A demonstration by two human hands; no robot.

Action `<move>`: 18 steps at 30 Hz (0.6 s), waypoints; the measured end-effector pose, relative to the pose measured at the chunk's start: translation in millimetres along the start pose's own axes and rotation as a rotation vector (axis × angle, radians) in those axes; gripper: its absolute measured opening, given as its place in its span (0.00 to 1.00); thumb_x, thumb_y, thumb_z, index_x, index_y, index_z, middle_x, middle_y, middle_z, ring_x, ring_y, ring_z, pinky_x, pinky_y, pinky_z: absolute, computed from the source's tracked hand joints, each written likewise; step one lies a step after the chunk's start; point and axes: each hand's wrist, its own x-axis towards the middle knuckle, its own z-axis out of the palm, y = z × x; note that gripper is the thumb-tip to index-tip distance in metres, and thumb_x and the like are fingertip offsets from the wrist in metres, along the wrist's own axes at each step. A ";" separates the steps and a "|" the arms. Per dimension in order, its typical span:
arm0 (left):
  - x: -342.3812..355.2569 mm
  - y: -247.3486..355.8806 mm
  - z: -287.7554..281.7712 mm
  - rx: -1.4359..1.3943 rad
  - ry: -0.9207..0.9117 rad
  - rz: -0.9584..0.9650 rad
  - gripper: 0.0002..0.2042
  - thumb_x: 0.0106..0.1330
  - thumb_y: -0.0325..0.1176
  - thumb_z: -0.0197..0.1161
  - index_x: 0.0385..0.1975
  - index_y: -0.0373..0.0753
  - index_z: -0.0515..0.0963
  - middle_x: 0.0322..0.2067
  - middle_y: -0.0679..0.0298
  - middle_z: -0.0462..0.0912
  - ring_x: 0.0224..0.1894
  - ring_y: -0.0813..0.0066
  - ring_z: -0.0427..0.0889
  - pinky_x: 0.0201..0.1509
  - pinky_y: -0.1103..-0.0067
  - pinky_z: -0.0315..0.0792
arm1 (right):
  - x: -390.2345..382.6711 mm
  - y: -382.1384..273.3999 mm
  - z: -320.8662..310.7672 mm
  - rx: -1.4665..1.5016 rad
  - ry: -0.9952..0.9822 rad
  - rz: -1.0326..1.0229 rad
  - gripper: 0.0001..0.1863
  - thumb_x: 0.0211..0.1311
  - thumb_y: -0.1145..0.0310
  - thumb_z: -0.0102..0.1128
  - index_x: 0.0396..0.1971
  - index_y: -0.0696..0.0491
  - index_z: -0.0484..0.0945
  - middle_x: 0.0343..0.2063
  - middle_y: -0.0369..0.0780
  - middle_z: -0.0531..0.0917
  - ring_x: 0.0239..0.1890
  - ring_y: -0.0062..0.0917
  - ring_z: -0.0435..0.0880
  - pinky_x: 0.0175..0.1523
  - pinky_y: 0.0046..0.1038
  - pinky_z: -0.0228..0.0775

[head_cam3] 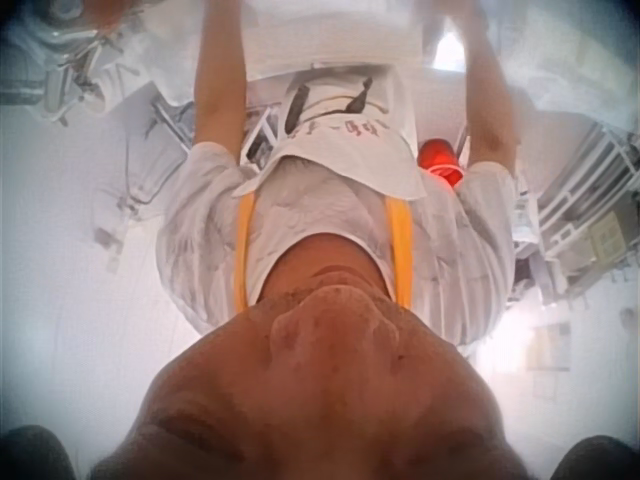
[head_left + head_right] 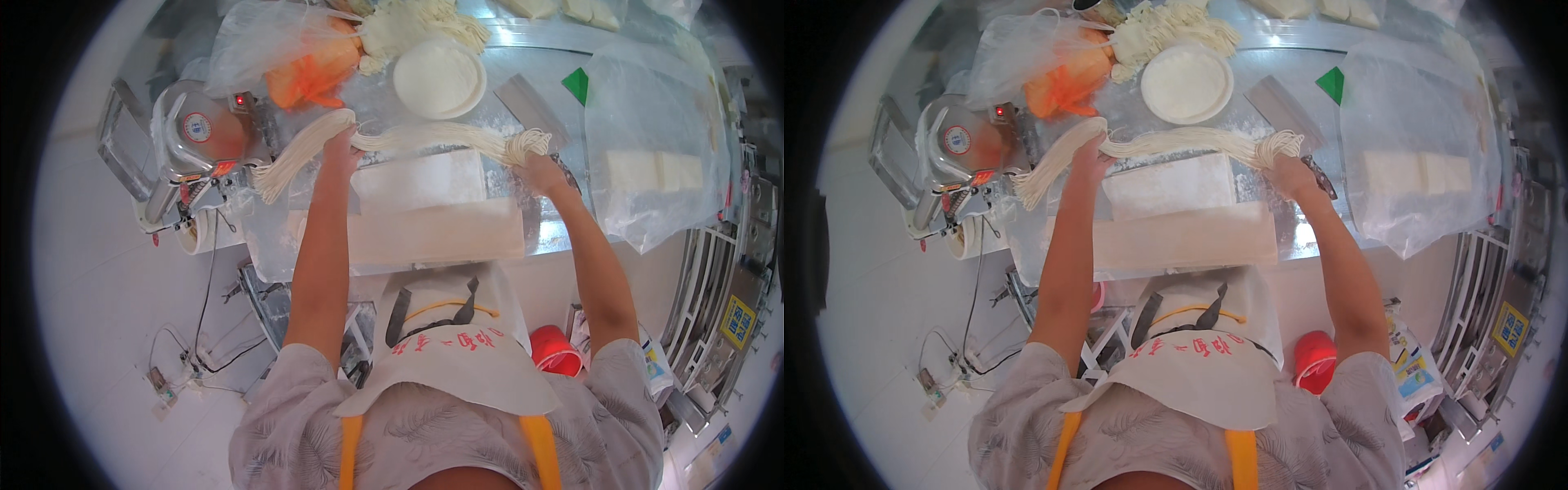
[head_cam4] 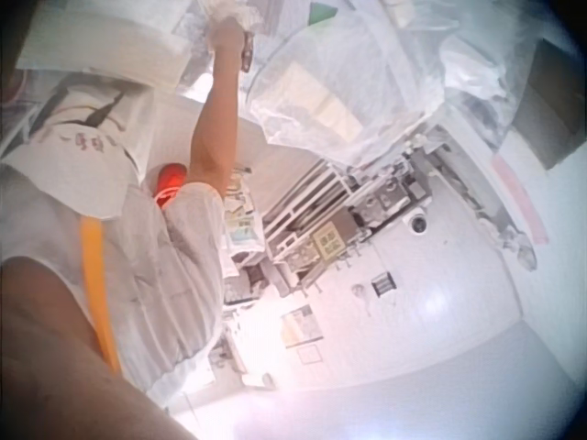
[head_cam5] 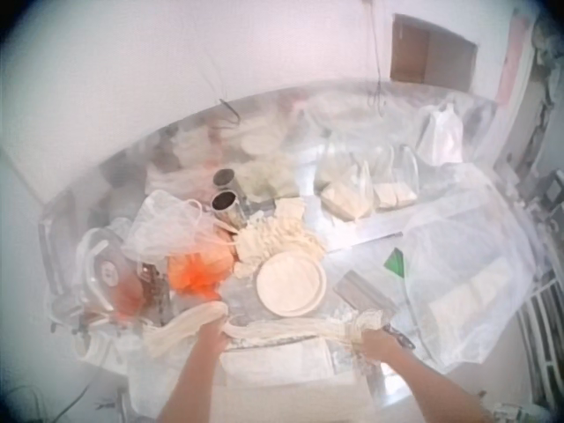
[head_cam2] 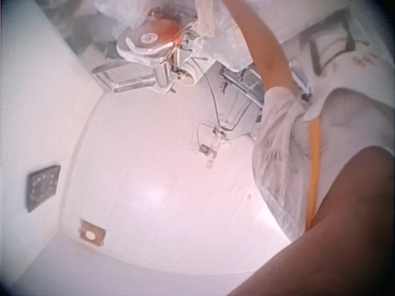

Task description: The person flattens a dough sheet on a floured metal table, cuts it into strips with a bench scraper, and feeds the pieces through a pasta machine to produce long noodles. The person collects the extruded noodles by hand and places them on the table.

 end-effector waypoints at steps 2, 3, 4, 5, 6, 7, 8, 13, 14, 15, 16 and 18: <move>-10.5 1.9 -21.6 0.236 0.060 0.006 0.12 0.71 0.31 0.64 0.50 0.33 0.78 0.41 0.60 0.80 0.45 0.66 0.81 0.50 0.68 0.78 | -4.7 7.4 13.5 -0.186 0.027 -0.007 0.22 0.68 0.54 0.63 0.42 0.62 0.79 0.40 0.53 0.86 0.43 0.52 0.87 0.49 0.50 0.79; -13.7 -2.5 -40.9 0.304 0.032 0.051 0.13 0.70 0.32 0.65 0.49 0.33 0.79 0.40 0.61 0.81 0.44 0.68 0.82 0.49 0.70 0.78 | -12.3 3.5 10.3 -0.174 0.020 0.053 0.21 0.67 0.57 0.64 0.44 0.62 0.78 0.42 0.53 0.86 0.45 0.53 0.86 0.51 0.51 0.78; -18.5 -8.5 -59.9 0.373 0.003 0.094 0.13 0.69 0.32 0.66 0.49 0.33 0.80 0.39 0.62 0.82 0.42 0.70 0.82 0.47 0.72 0.78 | -20.4 -1.0 7.7 -0.164 0.013 0.113 0.20 0.66 0.59 0.64 0.45 0.62 0.77 0.44 0.53 0.85 0.47 0.53 0.85 0.52 0.52 0.77; -25.9 -14.6 -73.7 0.447 -0.035 0.134 0.13 0.68 0.33 0.67 0.48 0.33 0.81 0.38 0.64 0.82 0.41 0.73 0.82 0.46 0.74 0.78 | -28.7 1.3 9.6 -0.207 0.114 0.092 0.19 0.65 0.60 0.64 0.46 0.60 0.77 0.46 0.52 0.84 0.49 0.52 0.84 0.53 0.52 0.76; -42.0 -23.8 -80.2 0.466 0.015 0.176 0.11 0.68 0.33 0.67 0.44 0.34 0.82 0.34 0.65 0.82 0.38 0.74 0.80 0.43 0.74 0.76 | -38.7 6.5 12.3 -0.249 0.213 0.079 0.19 0.64 0.61 0.65 0.47 0.59 0.76 0.47 0.51 0.83 0.51 0.51 0.82 0.54 0.51 0.75; -63.1 -37.2 -87.7 0.484 0.065 0.218 0.09 0.67 0.34 0.67 0.40 0.35 0.82 0.31 0.67 0.81 0.34 0.76 0.78 0.41 0.75 0.74 | -50.0 10.8 16.7 -0.291 0.312 0.065 0.19 0.63 0.62 0.65 0.48 0.57 0.75 0.49 0.50 0.82 0.53 0.50 0.81 0.55 0.50 0.74; -84.7 -44.9 -96.8 0.502 0.117 0.265 0.07 0.67 0.34 0.67 0.36 0.36 0.83 0.27 0.69 0.80 0.31 0.78 0.76 0.39 0.75 0.72 | -67.1 -3.5 17.6 -0.244 0.442 0.035 0.19 0.60 0.66 0.67 0.48 0.55 0.73 0.51 0.49 0.80 0.58 0.48 0.75 0.58 0.49 0.70; -133.8 -118.7 -224.1 0.954 0.388 0.390 0.11 0.63 0.35 0.70 0.38 0.34 0.81 0.33 0.58 0.86 0.36 0.64 0.84 0.44 0.71 0.77 | -111.4 -23.8 93.8 0.083 0.473 0.104 0.27 0.58 0.65 0.71 0.55 0.58 0.72 0.52 0.51 0.78 0.58 0.51 0.74 0.63 0.47 0.66; -144.0 -124.9 -241.4 0.961 0.392 0.352 0.13 0.62 0.36 0.71 0.41 0.34 0.81 0.37 0.56 0.86 0.39 0.61 0.85 0.47 0.69 0.77 | -116.1 -26.0 107.4 0.198 0.467 0.138 0.29 0.58 0.65 0.72 0.57 0.58 0.72 0.52 0.51 0.78 0.58 0.51 0.74 0.64 0.47 0.66; -150.3 -129.1 -255.4 0.968 0.407 0.317 0.16 0.62 0.37 0.72 0.43 0.34 0.81 0.40 0.53 0.86 0.42 0.57 0.85 0.50 0.68 0.78 | -117.0 -30.4 111.5 0.179 0.482 0.149 0.31 0.57 0.64 0.73 0.58 0.58 0.72 0.52 0.51 0.78 0.58 0.51 0.74 0.64 0.47 0.65; -150.6 -133.9 -266.2 1.064 0.440 0.355 0.18 0.61 0.38 0.73 0.46 0.34 0.79 0.43 0.52 0.84 0.45 0.55 0.83 0.53 0.66 0.76 | -117.6 -35.4 116.0 0.161 0.496 0.161 0.32 0.56 0.64 0.73 0.59 0.58 0.72 0.52 0.51 0.78 0.58 0.51 0.74 0.65 0.46 0.65; -155.4 -133.5 -295.5 1.256 0.530 0.431 0.24 0.59 0.39 0.74 0.52 0.35 0.77 0.49 0.48 0.81 0.51 0.49 0.80 0.59 0.63 0.74 | -115.8 -42.0 129.9 0.092 0.539 0.116 0.33 0.55 0.64 0.75 0.59 0.58 0.72 0.52 0.51 0.79 0.57 0.51 0.74 0.65 0.46 0.65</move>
